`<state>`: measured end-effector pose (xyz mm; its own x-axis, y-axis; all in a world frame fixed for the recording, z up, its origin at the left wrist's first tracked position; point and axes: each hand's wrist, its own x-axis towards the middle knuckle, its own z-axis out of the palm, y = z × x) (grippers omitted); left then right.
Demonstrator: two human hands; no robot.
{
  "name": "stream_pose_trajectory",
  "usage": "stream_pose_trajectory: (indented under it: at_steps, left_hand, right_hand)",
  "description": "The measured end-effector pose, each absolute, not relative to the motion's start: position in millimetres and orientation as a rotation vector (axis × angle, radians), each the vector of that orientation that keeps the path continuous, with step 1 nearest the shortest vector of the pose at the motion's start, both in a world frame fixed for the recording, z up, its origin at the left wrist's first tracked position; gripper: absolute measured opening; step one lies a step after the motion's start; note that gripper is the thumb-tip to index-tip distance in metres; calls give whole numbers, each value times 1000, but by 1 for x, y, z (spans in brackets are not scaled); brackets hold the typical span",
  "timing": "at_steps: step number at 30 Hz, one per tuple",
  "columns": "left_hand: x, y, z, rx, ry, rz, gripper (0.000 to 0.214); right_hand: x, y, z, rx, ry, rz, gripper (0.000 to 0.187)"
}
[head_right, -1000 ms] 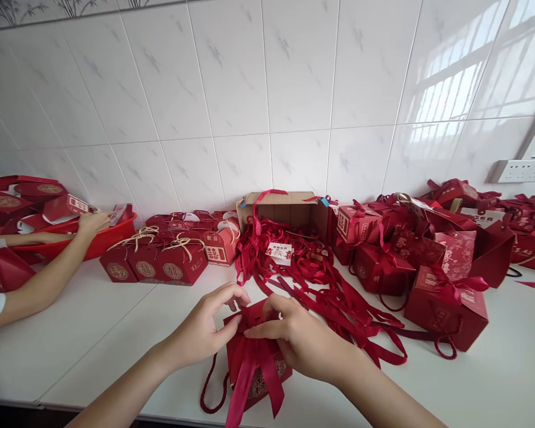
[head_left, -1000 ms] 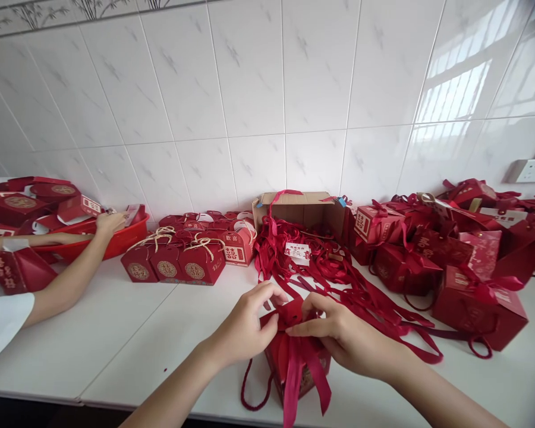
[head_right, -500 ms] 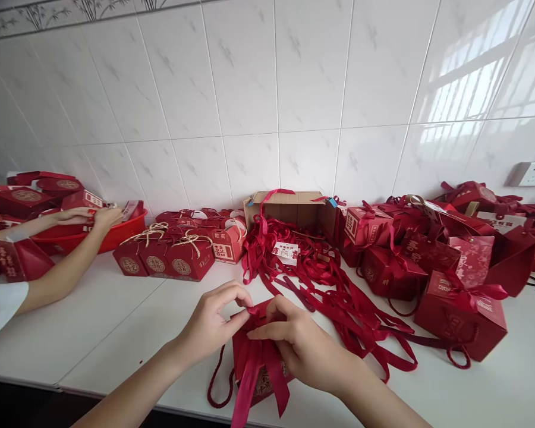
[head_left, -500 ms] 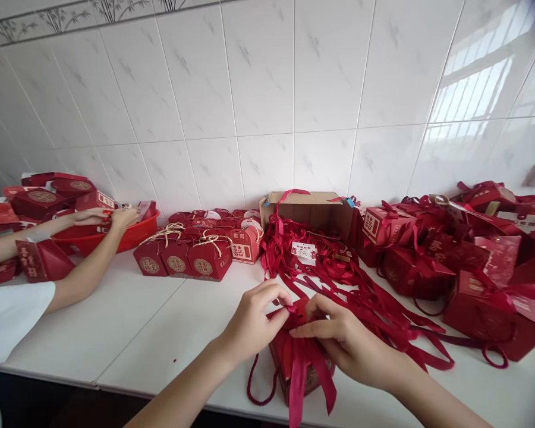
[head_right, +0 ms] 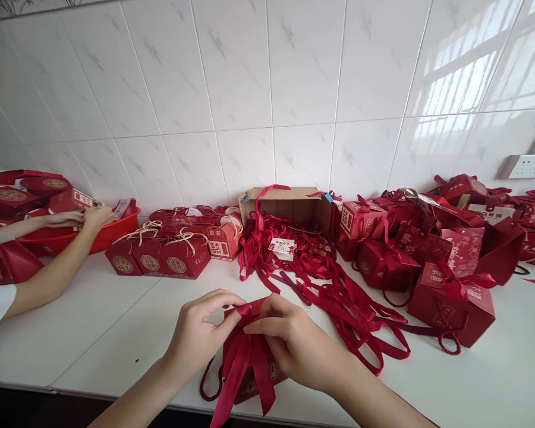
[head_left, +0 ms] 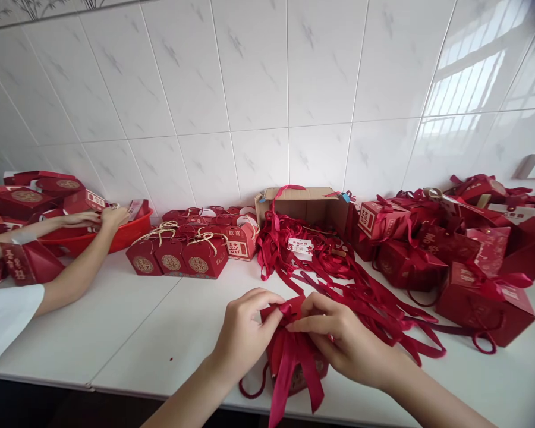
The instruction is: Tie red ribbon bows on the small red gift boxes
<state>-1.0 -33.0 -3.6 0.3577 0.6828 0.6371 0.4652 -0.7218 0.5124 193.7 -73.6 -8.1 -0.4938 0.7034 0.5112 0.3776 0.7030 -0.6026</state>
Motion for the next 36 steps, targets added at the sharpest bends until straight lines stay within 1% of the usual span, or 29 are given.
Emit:
stream_pose_trajectory:
  at_steps: [10, 20, 27, 30, 32, 36]
  left_hand:
    - [-6, -38, -8, 2379, 1001, 1315, 28]
    - [-3, -37, -3, 2434, 1086, 1214, 17]
    - [-11, -27, -9, 2506, 1180, 1282, 23]
    - [-13, -27, -10, 2531, 1126, 1165, 30]
    - [-14, -28, -6, 2488, 1036, 1059, 31]
    - [-16, -28, 6, 2310, 893, 884, 19]
  right_hand:
    - [190, -74, -9, -834, -2146, 474, 47]
    - [190, -77, -7, -837, -2144, 474, 47]
    - [189, -78, -2, -909, -2227, 495, 46]
    - [187, -78, -1, -931, -2264, 491, 45]
    - [187, -78, -1, -928, -2262, 489, 43]
    - [188, -77, -1, -901, -2231, 495, 45]
